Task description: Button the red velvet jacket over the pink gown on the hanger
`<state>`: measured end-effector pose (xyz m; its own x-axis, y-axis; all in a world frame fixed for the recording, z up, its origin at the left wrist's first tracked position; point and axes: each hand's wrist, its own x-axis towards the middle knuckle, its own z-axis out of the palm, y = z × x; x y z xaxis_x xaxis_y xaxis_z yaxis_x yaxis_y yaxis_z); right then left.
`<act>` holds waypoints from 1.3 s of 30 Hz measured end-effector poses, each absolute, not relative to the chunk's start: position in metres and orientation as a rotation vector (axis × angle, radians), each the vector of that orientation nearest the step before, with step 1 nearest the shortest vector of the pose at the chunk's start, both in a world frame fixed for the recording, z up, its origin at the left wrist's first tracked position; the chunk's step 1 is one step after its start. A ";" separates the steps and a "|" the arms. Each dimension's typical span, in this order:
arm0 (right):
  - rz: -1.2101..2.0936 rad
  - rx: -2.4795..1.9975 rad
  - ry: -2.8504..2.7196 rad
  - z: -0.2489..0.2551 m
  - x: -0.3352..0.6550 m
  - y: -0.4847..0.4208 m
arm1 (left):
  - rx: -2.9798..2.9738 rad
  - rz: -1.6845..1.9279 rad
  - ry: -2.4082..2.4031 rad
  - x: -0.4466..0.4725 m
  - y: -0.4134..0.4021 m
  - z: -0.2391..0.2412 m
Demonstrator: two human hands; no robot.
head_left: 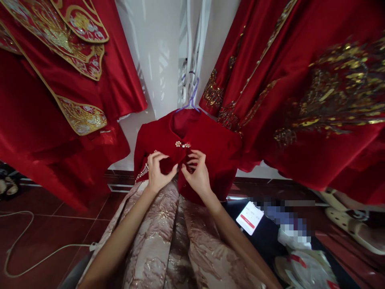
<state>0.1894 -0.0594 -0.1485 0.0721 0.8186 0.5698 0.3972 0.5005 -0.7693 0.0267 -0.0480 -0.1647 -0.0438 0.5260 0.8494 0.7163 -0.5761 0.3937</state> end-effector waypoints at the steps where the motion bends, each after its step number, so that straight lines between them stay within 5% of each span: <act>1: 0.509 -1.094 -1.539 -0.155 0.196 -0.061 | -2.012 -1.681 -1.408 0.022 -0.053 -0.178; 5: 0.755 -1.058 -1.534 -0.172 0.212 -0.061 | -1.915 -1.515 -1.680 0.002 -0.062 -0.214; 14: 0.745 -1.117 -1.481 -0.191 0.216 -0.056 | -1.957 -1.321 -1.698 -0.013 -0.070 -0.232; 25: 0.796 -1.067 -1.511 -0.180 0.202 -0.068 | -2.038 -1.849 -1.514 -0.013 -0.124 -0.156; 31: 0.821 -1.087 -1.417 -0.179 0.217 -0.065 | -2.846 -1.221 -1.542 0.030 -0.139 -0.147; 39: 1.174 -0.938 -1.158 -0.129 0.259 -0.082 | -2.866 -0.908 -1.386 0.053 -0.114 -0.140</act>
